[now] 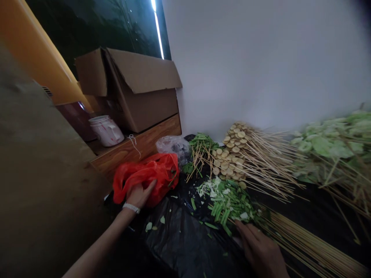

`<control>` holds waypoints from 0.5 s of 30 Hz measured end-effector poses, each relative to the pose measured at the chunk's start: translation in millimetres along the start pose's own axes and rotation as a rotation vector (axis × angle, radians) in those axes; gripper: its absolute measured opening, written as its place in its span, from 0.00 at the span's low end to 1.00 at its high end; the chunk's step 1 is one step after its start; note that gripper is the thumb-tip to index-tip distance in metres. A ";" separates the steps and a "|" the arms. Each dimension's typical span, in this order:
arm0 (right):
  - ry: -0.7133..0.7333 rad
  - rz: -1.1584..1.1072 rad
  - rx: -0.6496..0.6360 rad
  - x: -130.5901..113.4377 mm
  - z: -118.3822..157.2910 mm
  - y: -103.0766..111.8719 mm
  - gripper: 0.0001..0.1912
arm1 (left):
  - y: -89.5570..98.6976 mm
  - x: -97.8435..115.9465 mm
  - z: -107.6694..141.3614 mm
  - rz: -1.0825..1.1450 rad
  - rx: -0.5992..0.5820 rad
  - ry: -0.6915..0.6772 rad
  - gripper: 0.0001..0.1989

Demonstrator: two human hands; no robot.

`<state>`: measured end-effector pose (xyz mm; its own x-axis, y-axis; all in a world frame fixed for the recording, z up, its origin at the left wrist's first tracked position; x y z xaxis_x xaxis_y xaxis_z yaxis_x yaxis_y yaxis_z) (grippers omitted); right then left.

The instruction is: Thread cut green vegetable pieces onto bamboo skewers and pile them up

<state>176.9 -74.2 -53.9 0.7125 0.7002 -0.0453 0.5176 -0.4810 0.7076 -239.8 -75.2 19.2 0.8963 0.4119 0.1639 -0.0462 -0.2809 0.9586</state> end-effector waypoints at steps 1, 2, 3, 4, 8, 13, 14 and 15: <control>-0.004 0.000 -0.002 0.2 0.4 -0.2 0.18 | -0.8 10.2 -10.9 0.004 -0.006 -0.022 0.20; -0.008 -0.002 -0.007 0.6 0.8 -0.5 0.18 | -1.7 18.8 -19.8 -0.039 -0.001 -0.029 0.22; -0.013 -0.006 -0.014 1.0 1.4 -0.9 0.17 | -2.7 25.9 -26.5 -0.083 0.016 -0.050 0.25; -0.016 -0.010 -0.020 1.6 2.0 -1.3 0.17 | -3.8 31.4 -31.0 -0.125 0.031 -0.084 0.27; 0.005 -0.015 -0.020 2.6 4.2 -3.3 0.16 | -9.0 37.0 -32.8 -0.242 -0.011 -0.123 0.31; 0.023 -0.012 -0.026 1.7 3.0 -2.7 0.16 | -16.0 29.5 -24.1 -0.260 -0.023 -0.097 0.31; 0.020 -0.012 -0.029 1.7 2.4 -2.1 0.16 | -17.3 28.3 -22.8 -0.250 -0.032 -0.086 0.31; 0.018 -0.010 -0.030 1.8 1.8 -1.5 0.17 | -18.4 27.4 -21.6 -0.236 -0.042 -0.074 0.31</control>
<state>178.3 -73.2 -56.2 0.6985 0.7145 -0.0403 0.5105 -0.4580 0.7278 -223.9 -40.0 11.0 0.9144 0.3965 -0.0814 0.1513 -0.1481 0.9773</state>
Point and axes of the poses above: each hand's wrist, its own z-axis away from the middle knuckle, its own y-axis out of the back of the hand, x = y × z, the point moved 1 cm from there along -z, towards the middle knuckle, and after that the axes turned 3 degrees about z, right-handed, at the moved point
